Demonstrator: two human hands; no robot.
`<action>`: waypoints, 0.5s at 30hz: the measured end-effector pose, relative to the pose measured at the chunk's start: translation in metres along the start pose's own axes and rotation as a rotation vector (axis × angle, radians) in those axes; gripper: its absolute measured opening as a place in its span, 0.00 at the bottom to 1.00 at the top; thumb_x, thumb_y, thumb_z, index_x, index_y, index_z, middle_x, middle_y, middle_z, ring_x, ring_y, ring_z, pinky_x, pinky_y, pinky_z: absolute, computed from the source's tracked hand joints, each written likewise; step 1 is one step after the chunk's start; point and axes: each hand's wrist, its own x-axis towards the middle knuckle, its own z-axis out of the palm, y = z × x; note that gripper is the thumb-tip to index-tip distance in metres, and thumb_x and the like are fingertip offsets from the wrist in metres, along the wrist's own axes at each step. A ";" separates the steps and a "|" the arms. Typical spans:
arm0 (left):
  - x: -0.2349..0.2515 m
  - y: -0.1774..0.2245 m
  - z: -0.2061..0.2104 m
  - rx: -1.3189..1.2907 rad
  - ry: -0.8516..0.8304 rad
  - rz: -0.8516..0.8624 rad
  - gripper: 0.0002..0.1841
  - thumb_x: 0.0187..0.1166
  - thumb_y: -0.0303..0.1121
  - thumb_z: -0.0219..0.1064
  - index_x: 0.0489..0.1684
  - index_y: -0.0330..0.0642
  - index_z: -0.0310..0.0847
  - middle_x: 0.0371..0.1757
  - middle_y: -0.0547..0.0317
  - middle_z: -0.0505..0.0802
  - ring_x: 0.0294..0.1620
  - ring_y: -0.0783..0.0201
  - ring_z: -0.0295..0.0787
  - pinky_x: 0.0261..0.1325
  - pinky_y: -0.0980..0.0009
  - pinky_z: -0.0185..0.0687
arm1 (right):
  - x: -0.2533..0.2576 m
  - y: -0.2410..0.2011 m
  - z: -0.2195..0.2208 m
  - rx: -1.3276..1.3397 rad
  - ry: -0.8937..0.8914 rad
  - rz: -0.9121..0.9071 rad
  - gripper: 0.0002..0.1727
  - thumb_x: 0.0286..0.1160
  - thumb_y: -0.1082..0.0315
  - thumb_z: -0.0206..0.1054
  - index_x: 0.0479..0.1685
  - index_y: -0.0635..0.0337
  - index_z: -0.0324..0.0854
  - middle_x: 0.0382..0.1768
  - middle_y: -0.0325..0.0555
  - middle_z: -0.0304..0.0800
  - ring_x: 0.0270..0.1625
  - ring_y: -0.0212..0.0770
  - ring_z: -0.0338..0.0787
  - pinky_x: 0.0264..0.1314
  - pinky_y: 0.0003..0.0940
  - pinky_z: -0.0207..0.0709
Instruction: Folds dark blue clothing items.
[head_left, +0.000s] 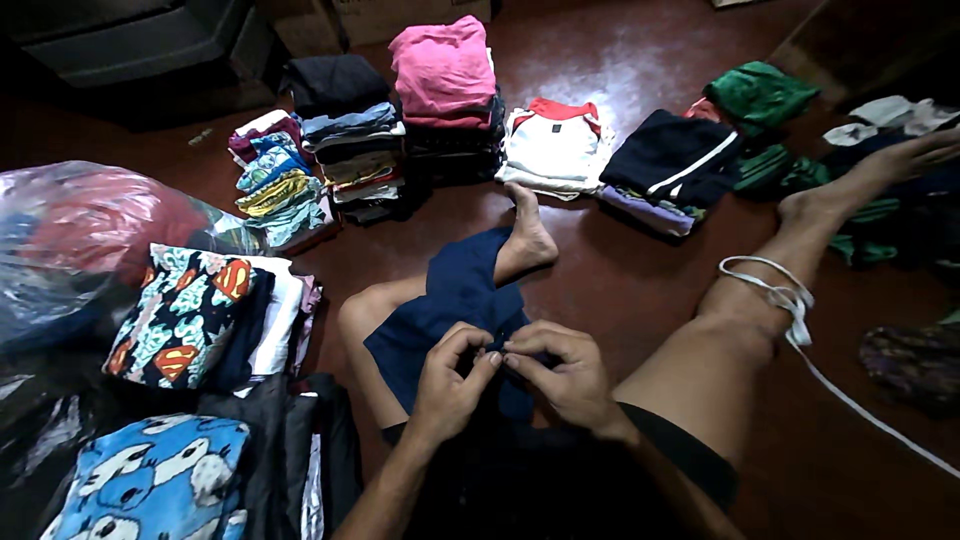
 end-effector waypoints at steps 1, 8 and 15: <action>0.000 0.000 -0.001 0.017 -0.013 0.011 0.06 0.78 0.29 0.70 0.43 0.36 0.87 0.44 0.58 0.90 0.42 0.69 0.87 0.44 0.75 0.87 | 0.001 0.000 -0.001 0.045 -0.006 0.030 0.05 0.69 0.74 0.78 0.40 0.64 0.93 0.44 0.46 0.96 0.49 0.39 0.94 0.54 0.33 0.91; 0.009 0.009 -0.012 0.165 -0.141 0.144 0.07 0.79 0.32 0.71 0.43 0.38 0.88 0.44 0.60 0.91 0.48 0.71 0.87 0.52 0.75 0.86 | -0.002 -0.001 0.002 0.302 0.024 0.108 0.06 0.64 0.77 0.80 0.38 0.63 0.91 0.41 0.45 0.95 0.45 0.35 0.94 0.50 0.30 0.90; 0.001 0.013 -0.001 -0.054 -0.076 -0.026 0.07 0.79 0.31 0.70 0.45 0.36 0.85 0.40 0.60 0.89 0.36 0.72 0.85 0.40 0.76 0.85 | 0.003 -0.005 -0.004 0.236 -0.012 0.078 0.06 0.65 0.76 0.80 0.40 0.66 0.92 0.42 0.47 0.96 0.45 0.37 0.94 0.52 0.32 0.91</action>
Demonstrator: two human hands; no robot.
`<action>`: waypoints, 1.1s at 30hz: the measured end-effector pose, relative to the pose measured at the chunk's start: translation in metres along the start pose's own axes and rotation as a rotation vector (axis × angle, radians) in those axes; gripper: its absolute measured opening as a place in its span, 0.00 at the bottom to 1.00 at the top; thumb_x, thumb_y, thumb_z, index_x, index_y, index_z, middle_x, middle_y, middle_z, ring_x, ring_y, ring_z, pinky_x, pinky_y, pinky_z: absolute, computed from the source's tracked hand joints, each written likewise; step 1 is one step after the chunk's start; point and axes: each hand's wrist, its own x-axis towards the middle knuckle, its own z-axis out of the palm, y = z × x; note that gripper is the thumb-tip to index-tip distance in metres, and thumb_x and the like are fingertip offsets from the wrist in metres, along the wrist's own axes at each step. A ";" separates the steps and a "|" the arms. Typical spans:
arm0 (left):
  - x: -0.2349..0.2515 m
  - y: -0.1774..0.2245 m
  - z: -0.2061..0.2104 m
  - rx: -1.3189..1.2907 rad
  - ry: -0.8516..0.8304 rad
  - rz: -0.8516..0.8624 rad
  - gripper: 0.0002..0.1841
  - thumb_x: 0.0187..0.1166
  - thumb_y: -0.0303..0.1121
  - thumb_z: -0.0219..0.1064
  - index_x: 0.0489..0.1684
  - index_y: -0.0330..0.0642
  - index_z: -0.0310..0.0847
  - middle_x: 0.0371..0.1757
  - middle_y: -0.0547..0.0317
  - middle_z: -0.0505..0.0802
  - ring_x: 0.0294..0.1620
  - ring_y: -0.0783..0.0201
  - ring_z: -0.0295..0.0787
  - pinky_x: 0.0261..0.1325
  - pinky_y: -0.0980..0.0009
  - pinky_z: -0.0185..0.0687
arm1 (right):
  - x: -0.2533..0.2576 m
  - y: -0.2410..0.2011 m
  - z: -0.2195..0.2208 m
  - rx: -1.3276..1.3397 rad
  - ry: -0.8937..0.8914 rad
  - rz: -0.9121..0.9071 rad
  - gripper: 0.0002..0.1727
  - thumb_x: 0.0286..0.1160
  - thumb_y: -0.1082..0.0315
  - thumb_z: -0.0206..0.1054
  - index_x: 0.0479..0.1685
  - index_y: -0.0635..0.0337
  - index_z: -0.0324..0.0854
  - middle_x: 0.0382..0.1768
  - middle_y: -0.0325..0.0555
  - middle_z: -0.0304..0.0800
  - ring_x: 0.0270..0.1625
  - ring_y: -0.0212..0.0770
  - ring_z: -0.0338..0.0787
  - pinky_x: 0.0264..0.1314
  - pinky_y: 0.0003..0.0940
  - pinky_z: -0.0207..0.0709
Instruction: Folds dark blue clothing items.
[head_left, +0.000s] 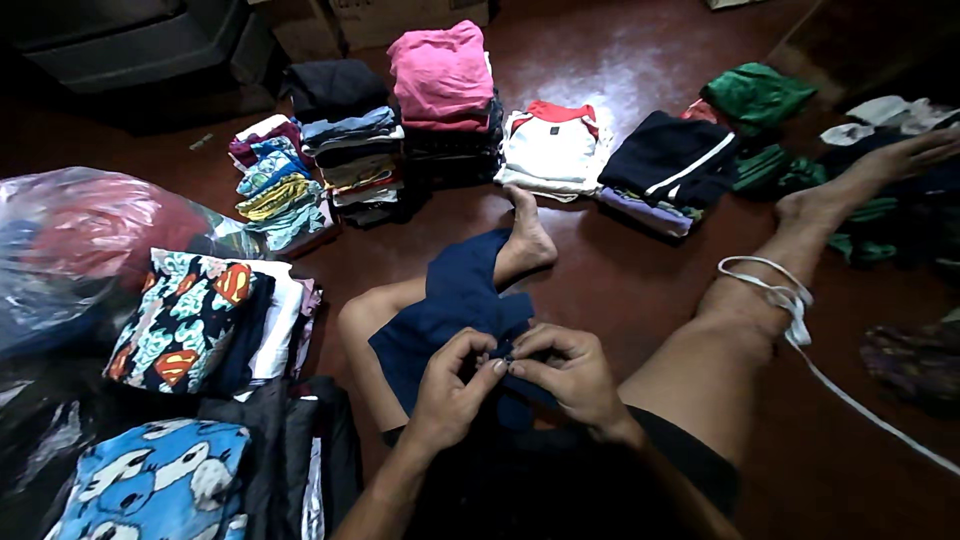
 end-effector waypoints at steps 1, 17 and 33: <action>-0.001 0.000 0.001 -0.038 0.010 -0.016 0.08 0.79 0.31 0.70 0.45 0.35 0.85 0.39 0.59 0.89 0.35 0.71 0.85 0.39 0.76 0.85 | 0.001 -0.002 -0.001 -0.058 -0.016 -0.013 0.06 0.66 0.75 0.79 0.40 0.65 0.92 0.42 0.47 0.96 0.46 0.38 0.95 0.53 0.33 0.91; 0.003 0.017 -0.012 0.390 -0.047 0.040 0.07 0.84 0.34 0.66 0.43 0.42 0.89 0.42 0.65 0.90 0.46 0.72 0.87 0.52 0.75 0.87 | -0.011 0.020 0.017 -0.373 0.129 -0.316 0.04 0.70 0.73 0.77 0.40 0.61 0.92 0.44 0.44 0.95 0.51 0.37 0.93 0.57 0.33 0.91; 0.015 0.010 -0.038 0.453 -0.305 0.171 0.09 0.83 0.36 0.67 0.47 0.41 0.90 0.44 0.62 0.91 0.48 0.72 0.88 0.55 0.75 0.87 | -0.002 0.009 0.009 -0.085 0.030 -0.064 0.37 0.59 0.74 0.85 0.74 0.50 0.78 0.55 0.45 0.88 0.47 0.41 0.92 0.51 0.36 0.93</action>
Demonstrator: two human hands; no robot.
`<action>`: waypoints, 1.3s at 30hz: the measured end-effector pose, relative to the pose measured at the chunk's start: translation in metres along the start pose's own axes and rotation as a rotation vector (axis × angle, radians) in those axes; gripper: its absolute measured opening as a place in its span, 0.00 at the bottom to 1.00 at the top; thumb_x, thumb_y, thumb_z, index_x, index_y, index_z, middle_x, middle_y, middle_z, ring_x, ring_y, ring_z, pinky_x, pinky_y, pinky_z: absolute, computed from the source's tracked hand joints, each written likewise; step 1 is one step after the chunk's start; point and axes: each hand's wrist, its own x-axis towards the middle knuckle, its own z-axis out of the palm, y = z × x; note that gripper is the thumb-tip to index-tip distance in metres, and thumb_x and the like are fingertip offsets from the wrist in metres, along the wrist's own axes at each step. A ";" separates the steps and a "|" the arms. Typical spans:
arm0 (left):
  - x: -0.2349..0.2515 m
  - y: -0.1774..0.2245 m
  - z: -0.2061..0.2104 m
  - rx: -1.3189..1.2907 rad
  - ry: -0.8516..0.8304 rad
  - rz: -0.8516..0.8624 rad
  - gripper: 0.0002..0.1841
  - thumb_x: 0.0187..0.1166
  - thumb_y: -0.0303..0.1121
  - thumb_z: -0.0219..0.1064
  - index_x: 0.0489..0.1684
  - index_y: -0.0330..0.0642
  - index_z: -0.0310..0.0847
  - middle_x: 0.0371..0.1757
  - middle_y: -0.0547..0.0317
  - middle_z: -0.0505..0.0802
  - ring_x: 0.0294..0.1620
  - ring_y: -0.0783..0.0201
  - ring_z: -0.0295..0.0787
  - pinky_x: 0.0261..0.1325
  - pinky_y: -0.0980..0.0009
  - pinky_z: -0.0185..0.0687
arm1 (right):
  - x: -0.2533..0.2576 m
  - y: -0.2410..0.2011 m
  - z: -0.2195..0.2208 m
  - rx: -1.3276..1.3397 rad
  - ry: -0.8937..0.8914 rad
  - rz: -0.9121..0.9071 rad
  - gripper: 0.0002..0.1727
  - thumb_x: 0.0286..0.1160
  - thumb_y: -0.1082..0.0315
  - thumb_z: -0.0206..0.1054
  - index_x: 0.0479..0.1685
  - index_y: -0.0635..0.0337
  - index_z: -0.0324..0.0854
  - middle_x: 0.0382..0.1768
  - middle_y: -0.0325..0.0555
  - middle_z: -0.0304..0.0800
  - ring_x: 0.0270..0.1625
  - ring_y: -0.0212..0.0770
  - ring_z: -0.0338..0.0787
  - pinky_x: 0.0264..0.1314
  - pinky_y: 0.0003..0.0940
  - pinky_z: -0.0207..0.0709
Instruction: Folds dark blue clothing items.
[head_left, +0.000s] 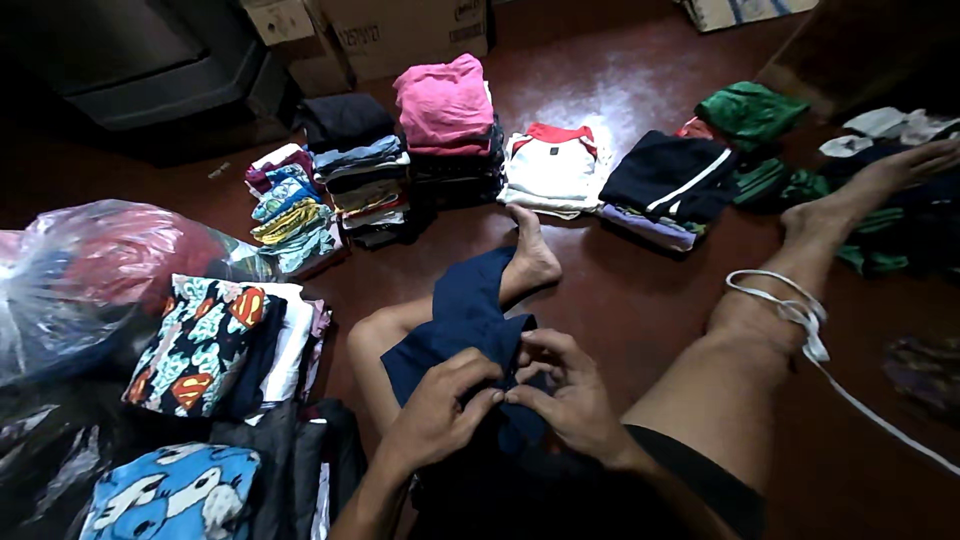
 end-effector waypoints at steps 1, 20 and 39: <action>0.001 -0.001 -0.001 0.023 -0.015 0.005 0.09 0.83 0.36 0.67 0.47 0.41 0.90 0.44 0.62 0.91 0.48 0.73 0.88 0.55 0.76 0.86 | 0.000 0.002 0.000 -0.044 0.010 -0.034 0.38 0.58 0.72 0.86 0.75 0.48 0.78 0.58 0.46 0.87 0.48 0.41 0.92 0.51 0.36 0.93; -0.005 0.015 0.008 0.141 0.128 0.112 0.08 0.82 0.35 0.68 0.44 0.43 0.92 0.44 0.62 0.93 0.49 0.71 0.90 0.56 0.74 0.87 | 0.008 0.002 -0.024 -0.558 -0.190 -0.466 0.08 0.76 0.62 0.76 0.44 0.57 0.92 0.44 0.40 0.97 0.53 0.36 0.94 0.85 0.55 0.70; -0.008 0.020 0.030 0.384 0.407 0.312 0.10 0.79 0.29 0.67 0.51 0.44 0.92 0.42 0.57 0.94 0.45 0.63 0.90 0.51 0.67 0.87 | 0.001 -0.008 -0.013 -0.625 0.071 -0.456 0.03 0.72 0.67 0.74 0.40 0.54 0.91 0.37 0.38 0.94 0.45 0.34 0.92 0.80 0.56 0.73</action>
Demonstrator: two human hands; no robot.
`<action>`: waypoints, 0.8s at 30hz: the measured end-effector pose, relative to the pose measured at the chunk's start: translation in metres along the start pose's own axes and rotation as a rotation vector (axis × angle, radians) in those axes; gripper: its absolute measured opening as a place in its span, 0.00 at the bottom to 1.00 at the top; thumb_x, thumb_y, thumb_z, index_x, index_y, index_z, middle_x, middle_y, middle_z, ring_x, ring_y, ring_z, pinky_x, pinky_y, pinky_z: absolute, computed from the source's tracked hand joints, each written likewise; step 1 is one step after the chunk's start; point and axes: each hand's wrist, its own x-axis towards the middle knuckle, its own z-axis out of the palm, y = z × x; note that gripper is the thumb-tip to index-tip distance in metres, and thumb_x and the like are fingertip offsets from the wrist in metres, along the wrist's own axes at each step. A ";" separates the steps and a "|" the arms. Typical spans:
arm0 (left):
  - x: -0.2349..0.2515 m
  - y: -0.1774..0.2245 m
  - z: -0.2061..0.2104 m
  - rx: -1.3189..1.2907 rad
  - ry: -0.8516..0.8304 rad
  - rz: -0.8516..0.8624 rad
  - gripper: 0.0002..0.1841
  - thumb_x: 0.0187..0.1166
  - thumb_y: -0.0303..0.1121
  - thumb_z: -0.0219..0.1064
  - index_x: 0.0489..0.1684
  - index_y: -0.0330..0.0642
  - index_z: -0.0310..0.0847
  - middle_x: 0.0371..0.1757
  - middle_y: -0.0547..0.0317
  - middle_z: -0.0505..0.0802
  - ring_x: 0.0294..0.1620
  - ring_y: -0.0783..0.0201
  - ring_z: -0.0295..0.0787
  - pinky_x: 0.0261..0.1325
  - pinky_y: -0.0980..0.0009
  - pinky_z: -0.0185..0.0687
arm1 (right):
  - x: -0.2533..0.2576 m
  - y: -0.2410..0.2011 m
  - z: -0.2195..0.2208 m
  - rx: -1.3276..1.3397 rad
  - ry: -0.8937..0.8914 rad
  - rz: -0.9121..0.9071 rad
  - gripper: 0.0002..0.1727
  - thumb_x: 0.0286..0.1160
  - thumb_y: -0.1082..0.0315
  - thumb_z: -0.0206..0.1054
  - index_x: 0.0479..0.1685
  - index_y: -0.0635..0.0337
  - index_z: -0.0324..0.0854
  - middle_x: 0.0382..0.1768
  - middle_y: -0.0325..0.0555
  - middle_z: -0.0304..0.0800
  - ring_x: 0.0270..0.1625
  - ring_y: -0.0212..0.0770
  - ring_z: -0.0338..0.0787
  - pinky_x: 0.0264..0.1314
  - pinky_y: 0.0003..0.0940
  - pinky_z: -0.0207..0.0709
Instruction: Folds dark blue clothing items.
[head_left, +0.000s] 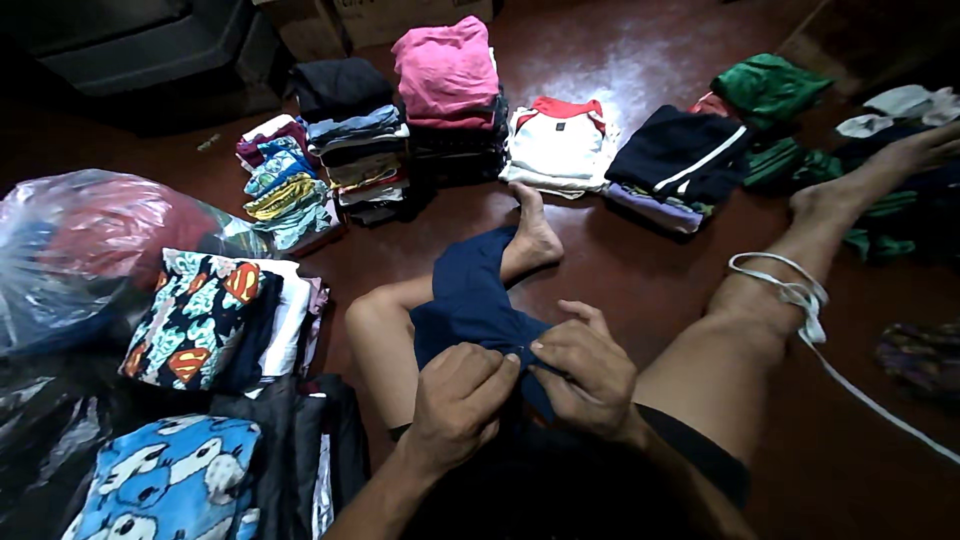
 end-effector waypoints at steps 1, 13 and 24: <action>0.001 -0.001 0.001 -0.011 -0.002 -0.007 0.10 0.79 0.29 0.67 0.51 0.44 0.92 0.42 0.57 0.93 0.45 0.63 0.90 0.51 0.67 0.87 | -0.001 0.001 0.000 0.002 0.006 -0.008 0.03 0.72 0.67 0.74 0.39 0.54 0.91 0.36 0.38 0.93 0.45 0.34 0.92 0.79 0.54 0.74; 0.002 -0.001 0.002 -0.116 0.023 -0.139 0.10 0.77 0.31 0.73 0.54 0.46 0.93 0.44 0.59 0.92 0.47 0.69 0.89 0.54 0.73 0.88 | 0.017 0.008 -0.011 0.055 -0.169 -0.094 0.07 0.74 0.66 0.75 0.44 0.58 0.88 0.43 0.43 0.95 0.53 0.39 0.93 0.72 0.44 0.83; 0.005 0.004 -0.003 -0.278 0.114 -0.163 0.06 0.74 0.28 0.77 0.46 0.44 0.93 0.48 0.60 0.94 0.50 0.68 0.91 0.56 0.72 0.90 | 0.017 0.005 -0.011 0.001 -0.152 -0.215 0.08 0.76 0.68 0.71 0.48 0.60 0.87 0.39 0.45 0.94 0.46 0.40 0.93 0.69 0.42 0.84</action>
